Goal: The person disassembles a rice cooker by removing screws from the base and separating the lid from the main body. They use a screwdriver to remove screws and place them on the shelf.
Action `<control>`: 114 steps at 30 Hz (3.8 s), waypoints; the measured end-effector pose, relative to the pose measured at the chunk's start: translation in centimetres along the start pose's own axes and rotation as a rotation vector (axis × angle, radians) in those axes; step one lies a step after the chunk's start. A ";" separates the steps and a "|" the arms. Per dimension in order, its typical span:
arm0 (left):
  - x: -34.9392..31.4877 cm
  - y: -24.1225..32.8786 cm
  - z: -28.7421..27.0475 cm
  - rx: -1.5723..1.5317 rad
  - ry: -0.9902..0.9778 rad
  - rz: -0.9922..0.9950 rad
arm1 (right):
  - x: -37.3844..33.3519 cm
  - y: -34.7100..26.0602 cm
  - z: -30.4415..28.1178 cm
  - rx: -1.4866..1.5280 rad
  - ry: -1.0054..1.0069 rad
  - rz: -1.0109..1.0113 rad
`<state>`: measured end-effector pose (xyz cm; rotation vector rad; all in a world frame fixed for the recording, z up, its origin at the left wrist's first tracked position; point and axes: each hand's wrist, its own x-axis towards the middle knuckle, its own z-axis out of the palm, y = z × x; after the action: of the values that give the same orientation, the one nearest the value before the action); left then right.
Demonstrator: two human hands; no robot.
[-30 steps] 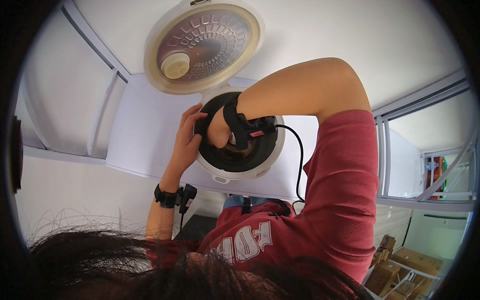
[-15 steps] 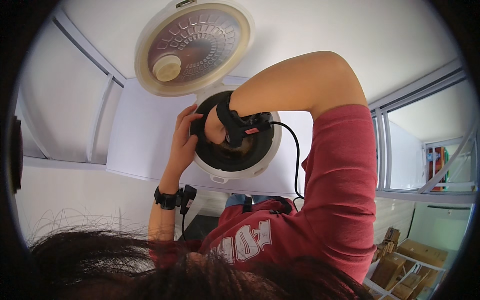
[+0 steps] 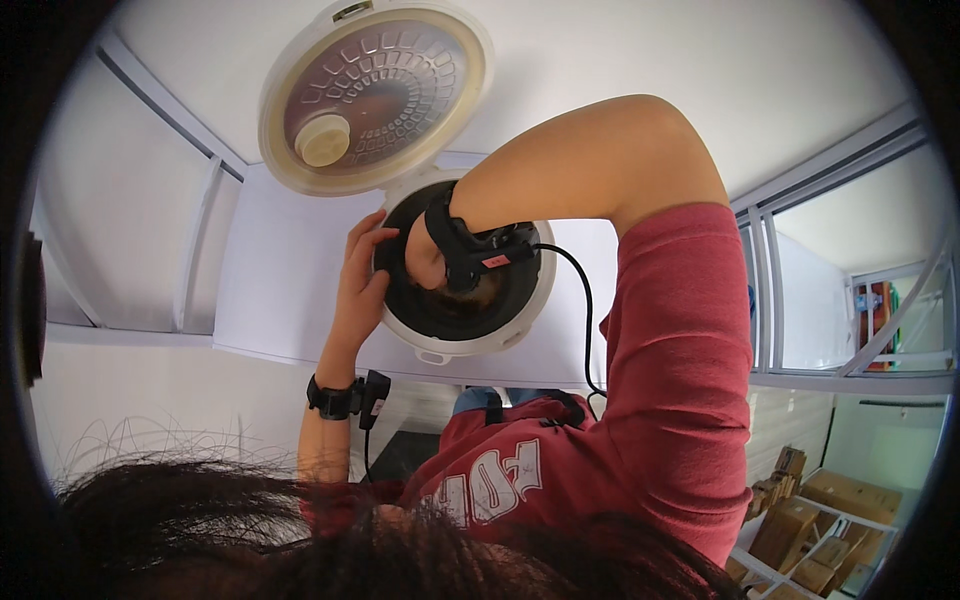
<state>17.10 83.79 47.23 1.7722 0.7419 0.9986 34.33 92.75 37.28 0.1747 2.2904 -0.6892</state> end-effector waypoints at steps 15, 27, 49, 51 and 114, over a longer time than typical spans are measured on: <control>0.5 0.1 0.3 0.020 0.013 0.045 | -1.2 -1.5 0.1 0.465 -0.088 0.641; 0.3 0.1 0.1 0.014 0.010 0.047 | 0.1 -0.6 0.0 0.468 -0.134 0.711; 0.6 0.1 0.2 -0.023 -0.026 0.018 | -6.0 -6.5 -4.1 0.315 -0.289 0.561; 0.3 -0.1 -0.1 -0.026 -0.030 0.012 | -7.8 -9.1 -6.9 0.236 -0.234 0.611; -3.9 0.4 1.8 0.453 0.356 0.078 | -16.0 -18.4 5.0 0.318 0.894 0.208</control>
<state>16.79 79.67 46.02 2.0403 1.2042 1.2935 43.21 75.72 53.16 1.0328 2.8955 -0.9941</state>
